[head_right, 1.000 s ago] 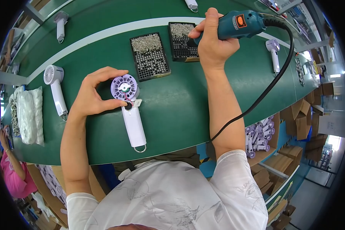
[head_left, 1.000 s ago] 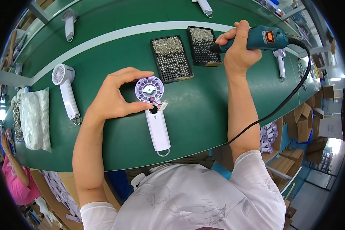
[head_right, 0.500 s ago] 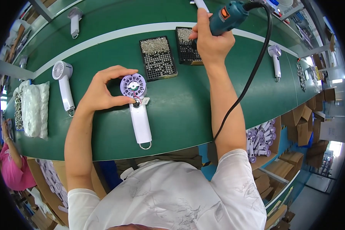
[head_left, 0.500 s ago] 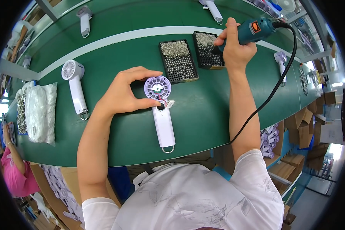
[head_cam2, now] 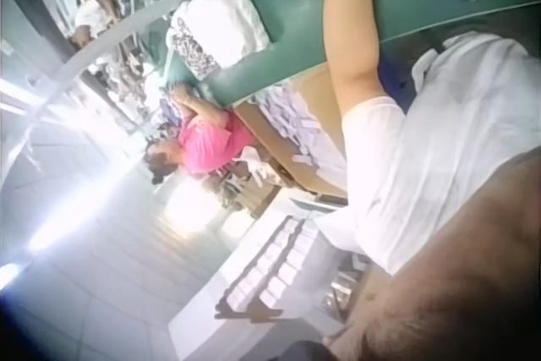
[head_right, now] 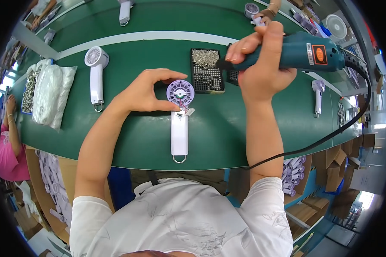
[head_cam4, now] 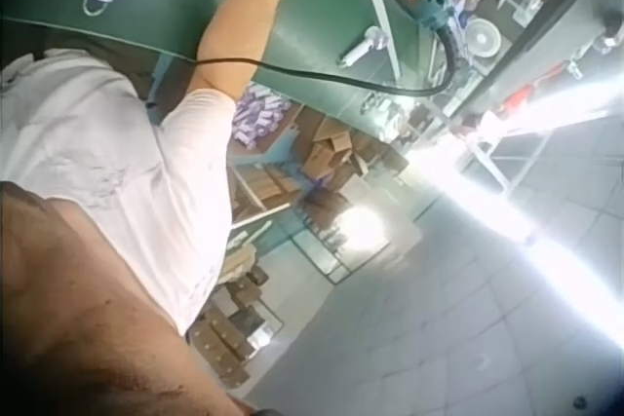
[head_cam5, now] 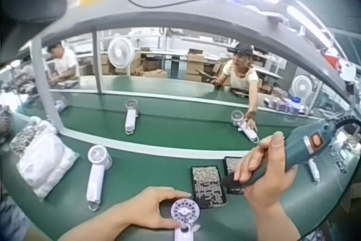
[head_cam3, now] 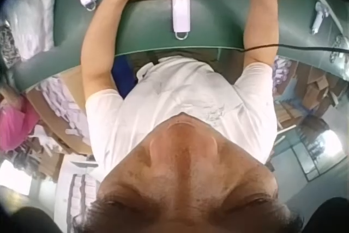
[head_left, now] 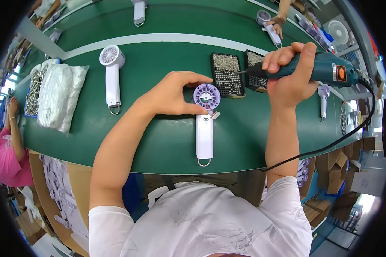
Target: The person assembles handheld fans by taking fan bodies and driving screws into the fan heads and handles using an electric screwdriver.
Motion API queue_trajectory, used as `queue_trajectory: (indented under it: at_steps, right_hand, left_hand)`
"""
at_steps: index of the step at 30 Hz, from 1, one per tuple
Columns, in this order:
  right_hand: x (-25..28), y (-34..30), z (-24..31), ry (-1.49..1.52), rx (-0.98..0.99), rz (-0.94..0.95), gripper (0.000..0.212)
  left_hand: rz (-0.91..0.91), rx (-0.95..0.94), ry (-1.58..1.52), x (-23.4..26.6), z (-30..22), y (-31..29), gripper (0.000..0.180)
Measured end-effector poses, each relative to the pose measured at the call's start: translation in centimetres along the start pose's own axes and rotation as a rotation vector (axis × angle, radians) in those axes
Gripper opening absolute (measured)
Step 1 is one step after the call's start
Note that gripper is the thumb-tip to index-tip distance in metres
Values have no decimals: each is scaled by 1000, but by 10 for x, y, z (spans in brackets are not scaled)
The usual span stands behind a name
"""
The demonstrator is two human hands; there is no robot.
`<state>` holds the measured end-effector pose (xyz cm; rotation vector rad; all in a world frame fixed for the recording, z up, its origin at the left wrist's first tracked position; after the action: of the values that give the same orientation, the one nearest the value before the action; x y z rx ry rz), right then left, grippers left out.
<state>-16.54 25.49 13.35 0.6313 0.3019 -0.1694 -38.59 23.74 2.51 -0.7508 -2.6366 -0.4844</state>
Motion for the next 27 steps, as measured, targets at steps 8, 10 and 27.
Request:
queue_trajectory:
  at_steps: [8, 10, 27]
  right_hand:
    - [-39, -29, -14, 115, -17, 202, 20]
    - [-39, -33, -18, 40, -34, 245, 23]
    - [-50, -43, -42, -26, -162, 176, 14]
  left_hand:
    - [-2, 30, -73, 1, 5, -1, 64]
    - [11, 15, -57, -1, 5, -1, 64]
    - [-4, 19, -116, 7, 9, -3, 62]
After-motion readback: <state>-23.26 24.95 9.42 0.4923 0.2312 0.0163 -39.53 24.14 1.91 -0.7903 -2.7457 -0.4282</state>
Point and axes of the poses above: each hand's wrist, its own y-axis towards the middle knuckle, its own x-axis out of the back of the hand, z = x × y, the point moved 4 cm from there along y, towards the middle knuckle, and after that the axes turned 5 degrees about -y, right-handed, at the moved point
